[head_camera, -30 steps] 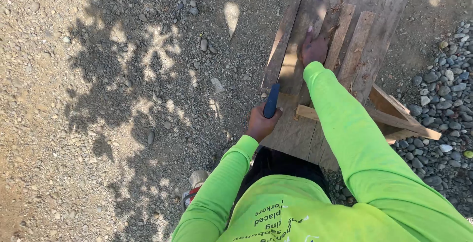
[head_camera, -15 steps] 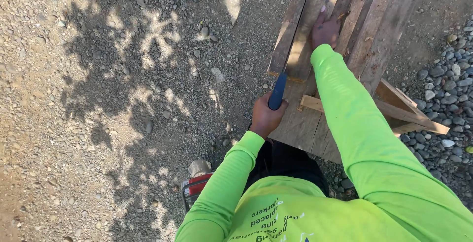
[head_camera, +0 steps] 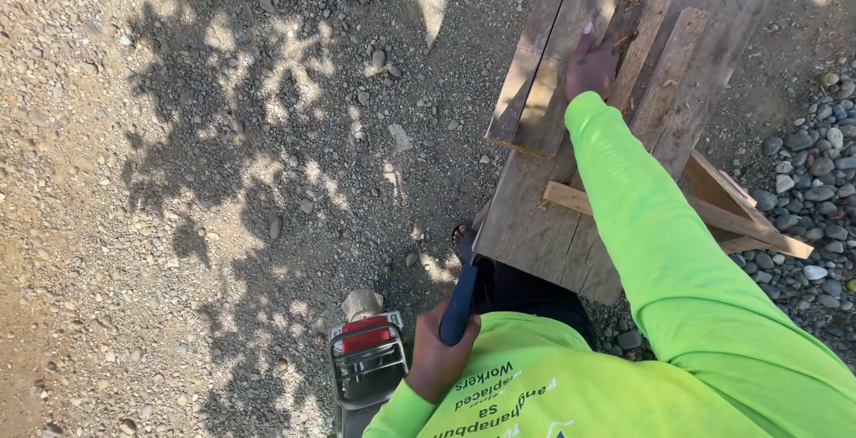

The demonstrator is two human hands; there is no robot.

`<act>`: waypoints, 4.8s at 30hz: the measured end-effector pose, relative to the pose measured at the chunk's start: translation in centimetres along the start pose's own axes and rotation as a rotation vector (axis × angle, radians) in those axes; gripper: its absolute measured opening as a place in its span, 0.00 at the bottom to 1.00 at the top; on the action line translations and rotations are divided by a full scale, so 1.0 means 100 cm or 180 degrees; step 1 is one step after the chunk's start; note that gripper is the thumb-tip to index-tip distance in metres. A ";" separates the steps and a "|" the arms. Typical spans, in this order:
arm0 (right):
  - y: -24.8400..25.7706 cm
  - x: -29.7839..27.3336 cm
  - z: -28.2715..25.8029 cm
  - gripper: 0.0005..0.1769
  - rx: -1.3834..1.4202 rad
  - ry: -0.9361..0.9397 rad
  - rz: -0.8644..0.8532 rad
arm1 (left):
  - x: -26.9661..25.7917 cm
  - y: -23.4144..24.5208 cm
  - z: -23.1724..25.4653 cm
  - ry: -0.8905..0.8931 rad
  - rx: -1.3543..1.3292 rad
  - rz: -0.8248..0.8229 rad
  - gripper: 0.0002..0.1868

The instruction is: Hand-saw a piece of scrap wood on a makeshift workbench.

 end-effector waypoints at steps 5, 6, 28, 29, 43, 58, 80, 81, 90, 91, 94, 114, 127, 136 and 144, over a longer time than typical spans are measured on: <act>0.004 -0.004 -0.006 0.40 0.0046 -0.0046 0.0012 | 0.008 0.008 0.054 0.0254 0.0126 -0.0003 0.12; 0.002 -0.002 -0.004 0.40 0.0072 -0.0022 0.0046 | 0.022 0.006 0.054 0.0074 0.0171 0.0076 0.12; 0.015 -0.010 -0.016 0.44 0.0331 0.0100 -0.0149 | 0.261 -0.073 0.086 -0.0797 -0.0319 0.0166 0.17; 0.013 -0.004 -0.012 0.44 0.0279 0.0097 -0.0120 | 0.249 -0.071 0.088 -0.0753 -0.0165 0.0214 0.16; 0.012 -0.006 -0.015 0.45 0.0188 0.0063 -0.0131 | 0.004 0.011 0.065 0.0162 -0.0005 0.0111 0.13; 0.012 -0.011 -0.011 0.46 0.0006 -0.0086 -0.0322 | 0.254 -0.072 0.082 -0.0642 0.0025 0.0226 0.16; 0.009 -0.009 -0.009 0.46 0.0265 -0.0003 -0.0171 | -0.019 0.022 0.070 0.0635 0.0113 -0.0026 0.12; 0.011 -0.012 -0.009 0.47 0.0235 -0.0100 -0.0264 | -0.020 0.022 0.073 0.0662 0.0141 -0.0048 0.12; 0.017 -0.016 -0.016 0.48 0.0226 0.0000 -0.0194 | 0.241 -0.057 0.054 -0.0487 -0.0183 0.0056 0.17; 0.014 -0.016 -0.013 0.48 0.0230 -0.0006 -0.0187 | 0.253 -0.062 0.062 -0.0491 -0.0177 0.0049 0.17; 0.014 -0.009 -0.014 0.46 0.0230 0.0107 -0.0198 | 0.278 -0.072 0.086 -0.0718 -0.0035 0.0222 0.17; 0.008 -0.006 -0.009 0.45 0.0159 -0.0110 -0.0208 | 0.034 -0.001 0.020 0.0134 0.0002 -0.0009 0.11; 0.008 -0.008 -0.008 0.46 0.0263 -0.0205 -0.0212 | 0.164 -0.038 0.020 -0.0388 0.0016 0.0009 0.13; 0.009 -0.028 -0.017 0.41 0.0268 0.0247 -0.0005 | 0.216 -0.059 0.030 -0.0855 -0.0120 0.0146 0.14; 0.017 -0.094 -0.002 0.34 -0.0289 0.0566 0.0115 | 0.220 -0.055 0.014 -0.0749 -0.0835 -0.0100 0.12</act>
Point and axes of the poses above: each hand's wrist, its own x-axis towards the middle knuckle, its own y-axis out of the back of the hand, z = x × y, the point moved 4 cm from there along x, towards the middle knuckle, and after that the axes turned 4 degrees about -z, right-handed, at the moved point
